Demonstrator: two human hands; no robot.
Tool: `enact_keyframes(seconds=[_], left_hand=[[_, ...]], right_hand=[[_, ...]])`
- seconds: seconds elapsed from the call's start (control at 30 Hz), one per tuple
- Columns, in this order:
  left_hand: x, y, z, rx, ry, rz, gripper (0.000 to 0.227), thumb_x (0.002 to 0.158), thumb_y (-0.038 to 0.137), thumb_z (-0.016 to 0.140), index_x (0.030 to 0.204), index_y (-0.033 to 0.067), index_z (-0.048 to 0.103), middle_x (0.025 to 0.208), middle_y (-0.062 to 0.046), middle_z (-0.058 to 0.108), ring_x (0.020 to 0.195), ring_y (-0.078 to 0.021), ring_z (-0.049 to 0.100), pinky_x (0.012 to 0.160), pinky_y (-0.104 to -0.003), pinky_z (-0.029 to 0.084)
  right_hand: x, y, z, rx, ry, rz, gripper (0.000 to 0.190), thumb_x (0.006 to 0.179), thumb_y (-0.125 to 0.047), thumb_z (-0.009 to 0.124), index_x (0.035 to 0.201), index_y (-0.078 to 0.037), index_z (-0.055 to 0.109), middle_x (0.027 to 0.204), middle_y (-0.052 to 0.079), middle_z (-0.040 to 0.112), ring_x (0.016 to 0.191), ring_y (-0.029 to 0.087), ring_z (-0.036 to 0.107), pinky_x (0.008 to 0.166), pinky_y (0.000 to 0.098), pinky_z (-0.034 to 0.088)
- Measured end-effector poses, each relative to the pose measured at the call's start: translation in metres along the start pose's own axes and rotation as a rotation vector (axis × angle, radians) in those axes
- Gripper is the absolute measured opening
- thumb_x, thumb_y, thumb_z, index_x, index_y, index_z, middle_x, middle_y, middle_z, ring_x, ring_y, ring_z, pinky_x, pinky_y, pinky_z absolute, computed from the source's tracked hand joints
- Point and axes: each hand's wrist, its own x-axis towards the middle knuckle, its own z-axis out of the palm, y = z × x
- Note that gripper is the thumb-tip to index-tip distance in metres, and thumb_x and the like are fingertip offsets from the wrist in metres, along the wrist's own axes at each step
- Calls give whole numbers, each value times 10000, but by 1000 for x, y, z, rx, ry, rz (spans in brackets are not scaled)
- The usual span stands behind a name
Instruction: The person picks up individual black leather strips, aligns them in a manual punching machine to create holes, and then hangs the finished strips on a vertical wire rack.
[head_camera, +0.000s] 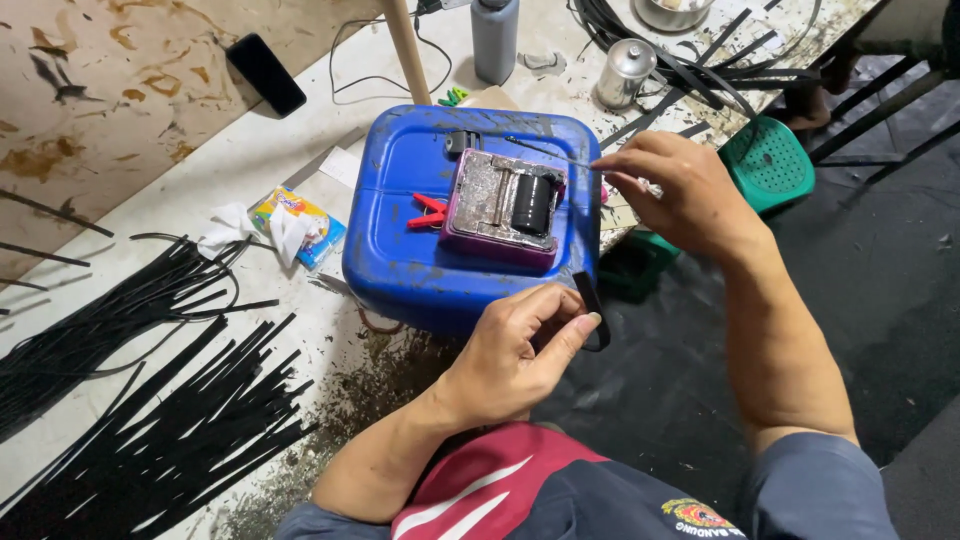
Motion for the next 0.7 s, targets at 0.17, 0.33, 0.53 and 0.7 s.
enact_keyframes(seconds=[0.17, 0.33, 0.53, 0.7], left_hand=[[-2, 2, 4, -3, -21, 14, 118, 1004, 79, 625, 892, 49, 644, 809, -130, 691, 637, -307, 656, 539, -344, 520], [-4, 1, 4, -2, -37, 12, 115, 1005, 84, 625, 894, 60, 644, 797, -112, 683, 617, -284, 640, 537, -331, 512], [-7, 3, 3, 3, -46, 7, 108, 1001, 81, 628, 897, 57, 647, 804, -116, 689, 625, -301, 648, 534, -343, 514], [-8, 0, 2, 0, -54, 4, 111, 1006, 90, 625, 902, 59, 649, 794, -108, 684, 618, -279, 642, 537, -326, 515]], right_hand=[[-10, -6, 5, -76, 24, -14, 128, 1005, -63, 717, 1121, -82, 768, 929, 127, 693, 811, 335, 671, 694, 407, 535], [-16, -6, 7, -146, 17, -10, 122, 987, -60, 727, 1097, -93, 770, 919, 119, 695, 821, 325, 680, 687, 403, 539], [-37, -1, 4, -176, 64, 46, 109, 1036, -121, 685, 1119, -141, 752, 964, 85, 674, 841, 319, 658, 717, 413, 532], [-47, 0, 5, -213, 44, 52, 104, 1018, -119, 689, 1098, -150, 748, 958, 83, 664, 842, 323, 653, 720, 417, 531]])
